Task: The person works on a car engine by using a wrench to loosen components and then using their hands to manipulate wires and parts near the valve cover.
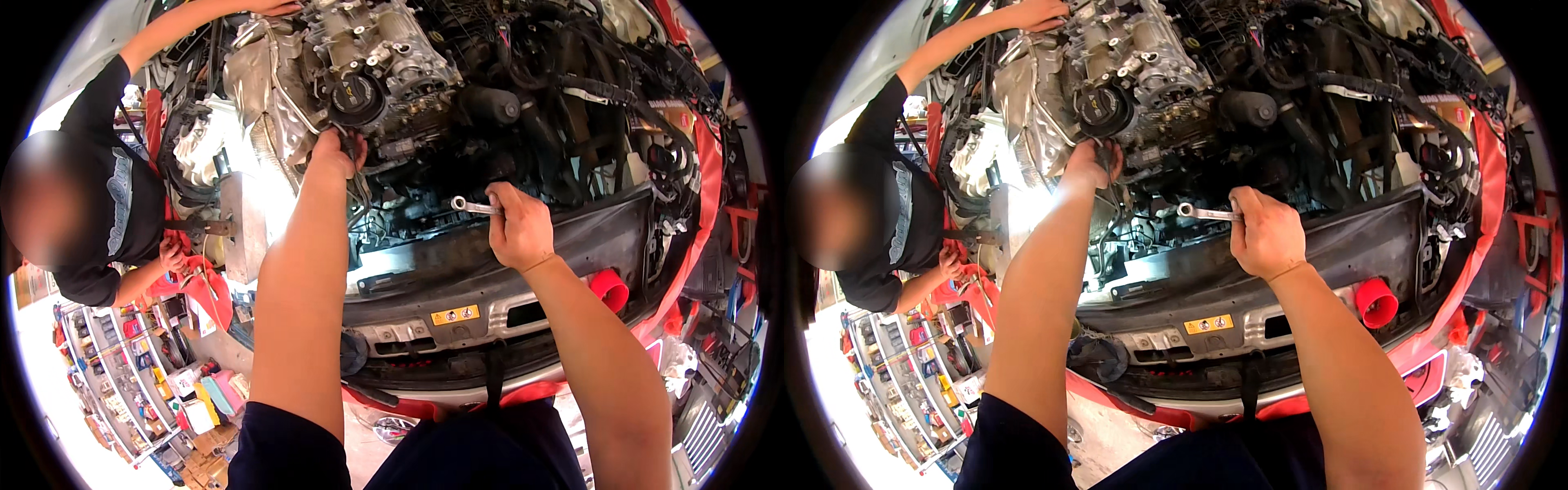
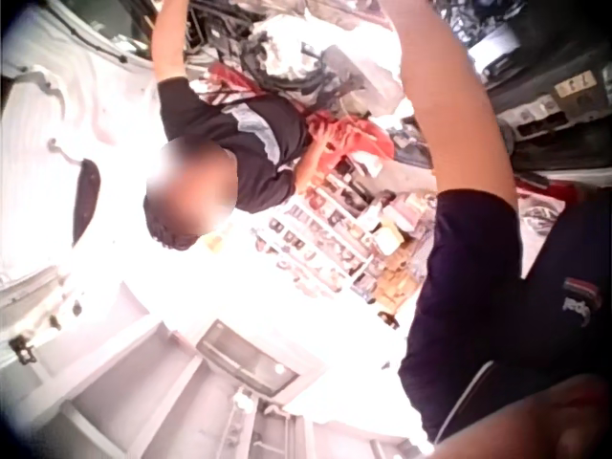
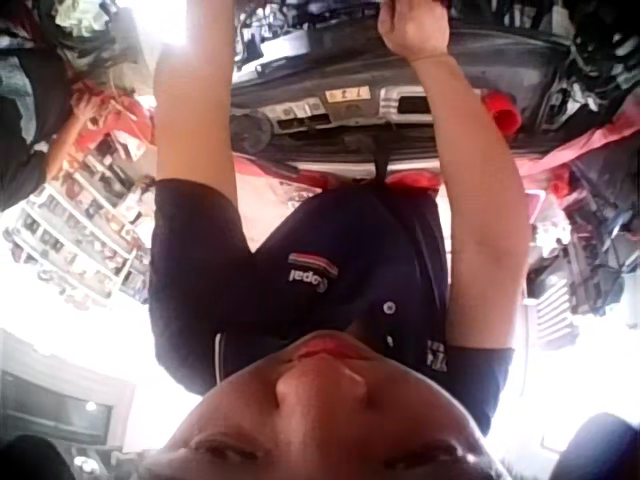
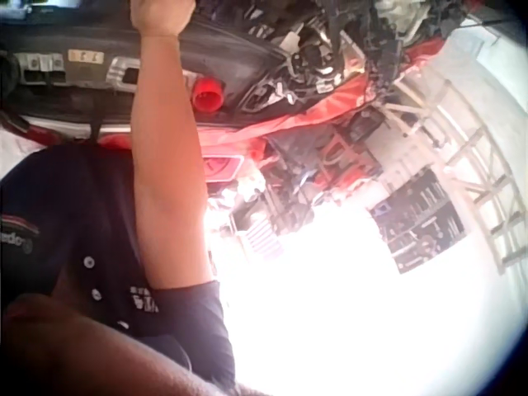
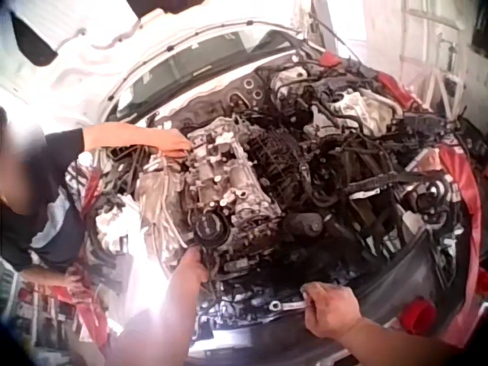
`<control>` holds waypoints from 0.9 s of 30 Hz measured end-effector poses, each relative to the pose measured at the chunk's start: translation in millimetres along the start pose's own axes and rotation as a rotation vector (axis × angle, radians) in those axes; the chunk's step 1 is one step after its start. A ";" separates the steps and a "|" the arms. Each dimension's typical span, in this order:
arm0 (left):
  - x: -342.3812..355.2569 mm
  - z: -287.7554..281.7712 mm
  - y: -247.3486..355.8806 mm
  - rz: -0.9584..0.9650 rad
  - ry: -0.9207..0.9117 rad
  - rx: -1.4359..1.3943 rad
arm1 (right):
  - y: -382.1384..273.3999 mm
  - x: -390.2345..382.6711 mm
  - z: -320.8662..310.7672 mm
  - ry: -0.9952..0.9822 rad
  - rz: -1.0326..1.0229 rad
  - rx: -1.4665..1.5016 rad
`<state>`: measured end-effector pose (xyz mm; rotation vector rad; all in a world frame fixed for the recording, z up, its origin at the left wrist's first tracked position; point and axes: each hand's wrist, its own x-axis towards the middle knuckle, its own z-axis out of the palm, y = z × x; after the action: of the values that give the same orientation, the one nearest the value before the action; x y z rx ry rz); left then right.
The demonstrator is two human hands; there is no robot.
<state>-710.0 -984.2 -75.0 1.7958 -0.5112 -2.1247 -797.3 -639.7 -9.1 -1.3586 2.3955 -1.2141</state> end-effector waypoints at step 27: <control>-2.9 4.5 -3.2 0.069 -0.014 -0.041 | 2.9 2.3 4.7 -0.008 0.011 0.005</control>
<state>-714.0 -979.8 -73.3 1.7175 -0.5215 -2.0870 -798.4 -643.4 -13.6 -1.3442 2.3894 -1.2084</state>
